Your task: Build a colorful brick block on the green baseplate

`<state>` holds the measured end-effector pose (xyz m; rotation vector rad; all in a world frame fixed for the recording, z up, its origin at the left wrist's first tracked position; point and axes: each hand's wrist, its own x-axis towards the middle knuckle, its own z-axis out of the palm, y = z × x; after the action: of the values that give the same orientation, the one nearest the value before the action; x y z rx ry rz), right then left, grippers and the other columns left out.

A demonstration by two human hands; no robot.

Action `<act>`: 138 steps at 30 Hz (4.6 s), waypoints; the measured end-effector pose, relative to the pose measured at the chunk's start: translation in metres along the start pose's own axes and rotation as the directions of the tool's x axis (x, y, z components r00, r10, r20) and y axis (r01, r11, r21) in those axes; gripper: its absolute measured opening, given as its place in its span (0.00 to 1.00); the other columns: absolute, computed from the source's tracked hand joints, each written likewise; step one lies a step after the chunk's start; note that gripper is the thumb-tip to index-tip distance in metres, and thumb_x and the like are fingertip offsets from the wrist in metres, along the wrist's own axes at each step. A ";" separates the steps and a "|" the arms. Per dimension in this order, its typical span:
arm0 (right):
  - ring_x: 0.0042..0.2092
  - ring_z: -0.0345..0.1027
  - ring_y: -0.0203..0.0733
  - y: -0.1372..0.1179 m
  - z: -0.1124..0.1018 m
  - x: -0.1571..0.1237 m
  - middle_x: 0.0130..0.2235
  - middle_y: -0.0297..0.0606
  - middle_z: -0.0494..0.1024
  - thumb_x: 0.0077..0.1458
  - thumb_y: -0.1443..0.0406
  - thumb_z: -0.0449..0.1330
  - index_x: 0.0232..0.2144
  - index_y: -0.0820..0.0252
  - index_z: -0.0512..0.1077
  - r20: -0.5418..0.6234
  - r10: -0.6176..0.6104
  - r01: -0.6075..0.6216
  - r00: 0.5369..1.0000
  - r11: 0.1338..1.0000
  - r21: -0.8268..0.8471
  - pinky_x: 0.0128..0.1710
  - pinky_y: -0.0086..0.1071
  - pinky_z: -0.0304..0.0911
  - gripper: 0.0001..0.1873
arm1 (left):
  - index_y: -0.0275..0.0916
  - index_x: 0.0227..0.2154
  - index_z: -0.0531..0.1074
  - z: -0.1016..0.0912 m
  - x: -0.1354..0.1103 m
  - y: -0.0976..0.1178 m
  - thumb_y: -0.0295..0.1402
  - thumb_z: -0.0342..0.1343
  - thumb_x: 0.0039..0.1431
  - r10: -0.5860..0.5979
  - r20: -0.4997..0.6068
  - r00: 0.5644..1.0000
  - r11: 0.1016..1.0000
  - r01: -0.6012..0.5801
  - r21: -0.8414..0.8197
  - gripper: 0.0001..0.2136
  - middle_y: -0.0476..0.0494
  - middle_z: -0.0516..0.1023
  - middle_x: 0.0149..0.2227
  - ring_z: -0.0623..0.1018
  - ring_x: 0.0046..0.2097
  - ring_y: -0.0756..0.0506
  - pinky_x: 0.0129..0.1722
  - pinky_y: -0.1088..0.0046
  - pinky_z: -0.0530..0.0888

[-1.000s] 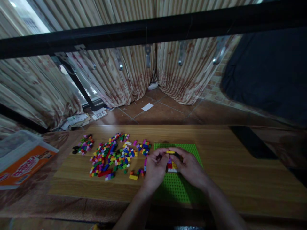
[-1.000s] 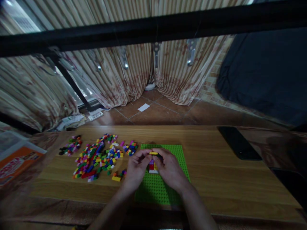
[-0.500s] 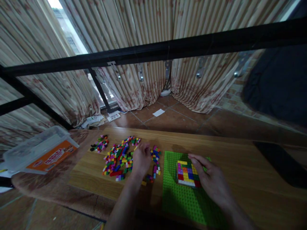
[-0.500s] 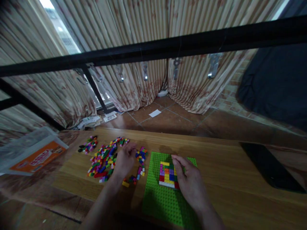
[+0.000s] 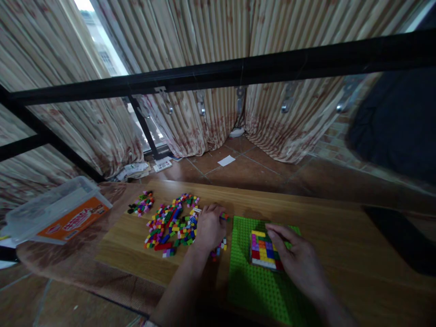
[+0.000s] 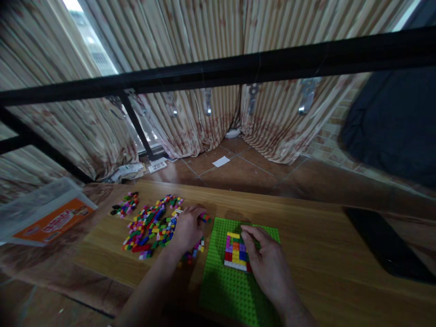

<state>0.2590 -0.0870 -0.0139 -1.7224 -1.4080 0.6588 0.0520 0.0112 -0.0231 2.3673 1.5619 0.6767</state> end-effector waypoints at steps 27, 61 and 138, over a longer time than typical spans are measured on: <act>0.46 0.71 0.42 -0.042 0.000 -0.006 0.43 0.37 0.77 0.55 0.58 0.61 0.42 0.51 0.75 -0.041 -0.228 0.231 0.973 0.953 0.194 0.46 0.35 0.66 0.13 | 0.44 0.49 0.70 -0.042 -0.025 0.049 0.27 0.53 0.60 0.205 -0.013 0.979 0.784 -0.172 -0.596 0.15 0.47 0.75 0.38 0.75 0.42 0.48 0.44 0.72 0.70; 0.40 0.74 0.42 -0.083 0.084 -0.041 0.39 0.41 0.79 0.62 0.67 0.50 0.42 0.59 0.71 -0.079 -0.236 0.213 0.969 0.950 -0.227 0.41 0.33 0.67 0.11 | 0.37 0.38 0.77 -0.059 -0.032 0.011 0.29 0.64 0.47 -0.152 0.231 0.961 0.299 0.268 -0.916 0.12 0.45 0.79 0.37 0.76 0.38 0.48 0.41 0.73 0.72; 0.38 0.74 0.46 -0.010 -0.008 -0.005 0.40 0.39 0.80 0.50 0.52 0.60 0.37 0.55 0.78 -0.204 0.137 -0.123 0.969 0.989 0.081 0.35 0.38 0.69 0.17 | 0.38 0.44 0.72 -0.006 -0.027 0.030 0.31 0.51 0.59 -0.198 0.057 0.979 0.687 0.180 -0.704 0.11 0.44 0.77 0.34 0.75 0.35 0.46 0.36 0.72 0.71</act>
<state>0.2587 -0.0937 -0.0017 -1.7854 -1.1232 0.5701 0.0643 -0.0259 -0.0116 1.5978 1.2105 1.0310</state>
